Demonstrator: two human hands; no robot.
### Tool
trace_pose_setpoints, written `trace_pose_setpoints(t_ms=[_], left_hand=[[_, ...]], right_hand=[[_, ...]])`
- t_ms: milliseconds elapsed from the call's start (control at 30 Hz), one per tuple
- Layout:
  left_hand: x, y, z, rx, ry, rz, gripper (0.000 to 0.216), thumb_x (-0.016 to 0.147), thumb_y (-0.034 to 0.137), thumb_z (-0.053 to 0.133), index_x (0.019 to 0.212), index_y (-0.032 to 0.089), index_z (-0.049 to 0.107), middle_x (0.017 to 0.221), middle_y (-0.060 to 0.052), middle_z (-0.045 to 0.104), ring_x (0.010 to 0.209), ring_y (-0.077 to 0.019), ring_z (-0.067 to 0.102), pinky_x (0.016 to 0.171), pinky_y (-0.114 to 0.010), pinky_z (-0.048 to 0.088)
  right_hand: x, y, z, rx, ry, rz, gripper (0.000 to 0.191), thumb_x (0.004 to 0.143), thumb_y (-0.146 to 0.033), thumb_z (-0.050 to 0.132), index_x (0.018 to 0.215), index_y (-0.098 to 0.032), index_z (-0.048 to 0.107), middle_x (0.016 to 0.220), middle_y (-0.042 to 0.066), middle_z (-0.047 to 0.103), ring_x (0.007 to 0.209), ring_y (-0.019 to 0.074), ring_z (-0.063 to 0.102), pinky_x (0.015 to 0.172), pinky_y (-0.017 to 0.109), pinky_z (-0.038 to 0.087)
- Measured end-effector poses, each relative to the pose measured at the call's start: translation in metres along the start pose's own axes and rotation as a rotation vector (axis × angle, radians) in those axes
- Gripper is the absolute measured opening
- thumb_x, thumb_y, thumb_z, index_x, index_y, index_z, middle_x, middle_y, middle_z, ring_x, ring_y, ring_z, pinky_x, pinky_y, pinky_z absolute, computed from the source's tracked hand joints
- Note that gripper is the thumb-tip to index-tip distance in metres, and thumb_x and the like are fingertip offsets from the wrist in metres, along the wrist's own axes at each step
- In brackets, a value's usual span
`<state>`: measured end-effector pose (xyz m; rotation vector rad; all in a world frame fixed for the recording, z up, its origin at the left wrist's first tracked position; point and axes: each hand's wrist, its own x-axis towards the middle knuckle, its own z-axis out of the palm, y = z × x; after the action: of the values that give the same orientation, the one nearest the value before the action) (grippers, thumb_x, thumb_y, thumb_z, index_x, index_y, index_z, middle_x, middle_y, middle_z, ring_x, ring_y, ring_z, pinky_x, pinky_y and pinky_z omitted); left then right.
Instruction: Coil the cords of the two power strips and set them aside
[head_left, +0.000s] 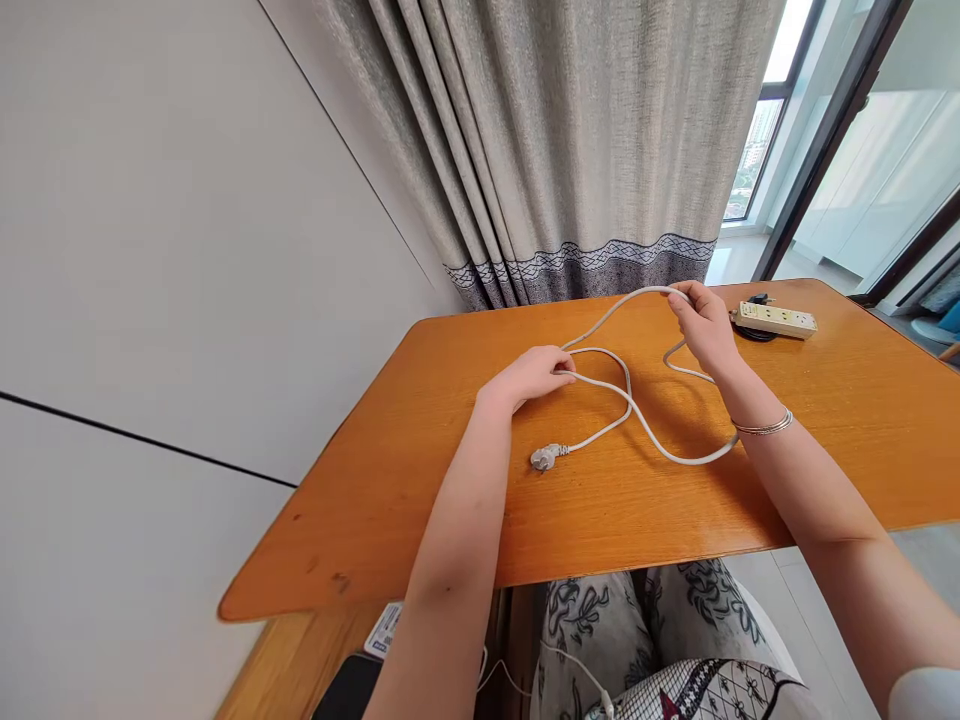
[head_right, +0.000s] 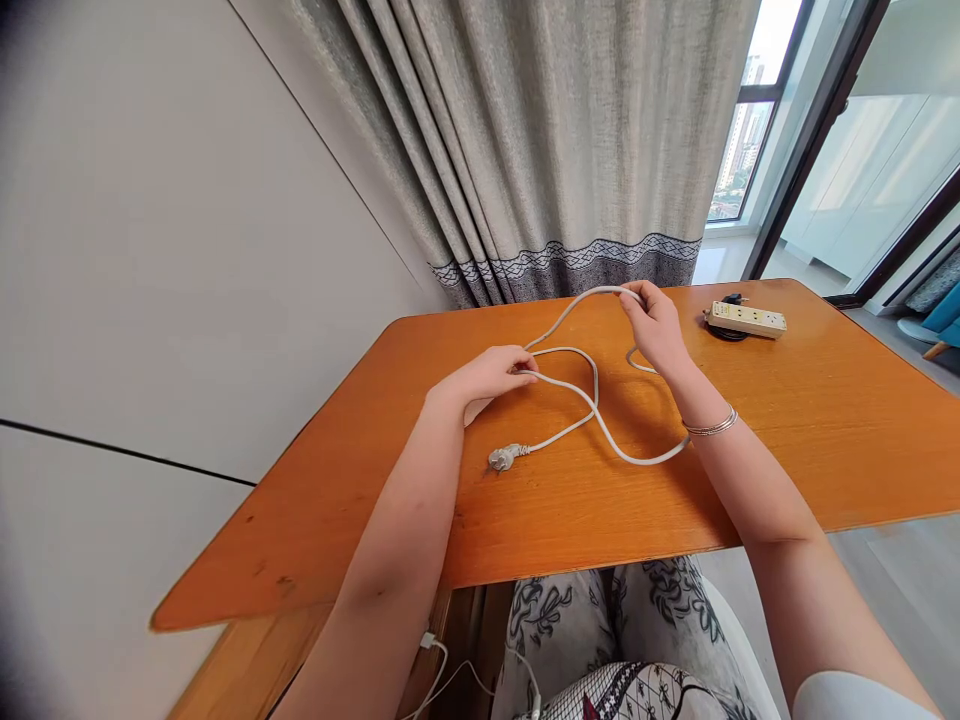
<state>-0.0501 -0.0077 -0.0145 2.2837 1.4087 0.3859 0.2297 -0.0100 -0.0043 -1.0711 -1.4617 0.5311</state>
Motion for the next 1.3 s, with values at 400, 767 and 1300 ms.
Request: trace_pose_setpoints(t_ms=[400,767,1300], left_hand=[[0.003,-0.006,0.0,-0.352,0.128,0.082,0.044,0.073,0.037,0.076,0.109,0.017,0.061,0.118,-0.009,0.068,0.107,-0.0194,0.065,0.099,-0.033,0.051],[-0.007,0.017,-0.008,-0.743,-0.051,0.089,0.041,0.081,0.058,0.071,0.084,0.017,0.064,0.075,-0.002,0.066,0.07,-0.0137,0.062,0.063,-0.024,0.047],[-0.028,0.074,-0.035,-1.389,0.8,0.183,0.041,0.098,0.049,0.06,0.07,0.02,0.058,0.049,0.009,0.032,0.036,-0.0046,0.03,0.049,-0.019,0.046]], right_hand=[[-0.015,-0.027,0.007,0.136,-0.033,-0.103,0.041,0.088,-0.063,0.062,0.095,-0.022,0.066,0.075,0.0,0.051,0.068,0.014,0.046,0.059,0.027,0.036],[0.0,-0.011,-0.011,0.195,0.172,-0.225,0.041,0.095,-0.065,0.054,0.105,-0.026,0.064,0.065,-0.005,0.036,0.052,0.0103,0.039,0.049,0.023,0.036],[-0.05,-0.029,0.039,0.036,-0.705,0.268,0.076,0.092,-0.018,0.06,0.154,-0.011,0.018,0.076,-0.003,0.064,0.072,0.0174,0.066,0.075,0.036,0.057]])
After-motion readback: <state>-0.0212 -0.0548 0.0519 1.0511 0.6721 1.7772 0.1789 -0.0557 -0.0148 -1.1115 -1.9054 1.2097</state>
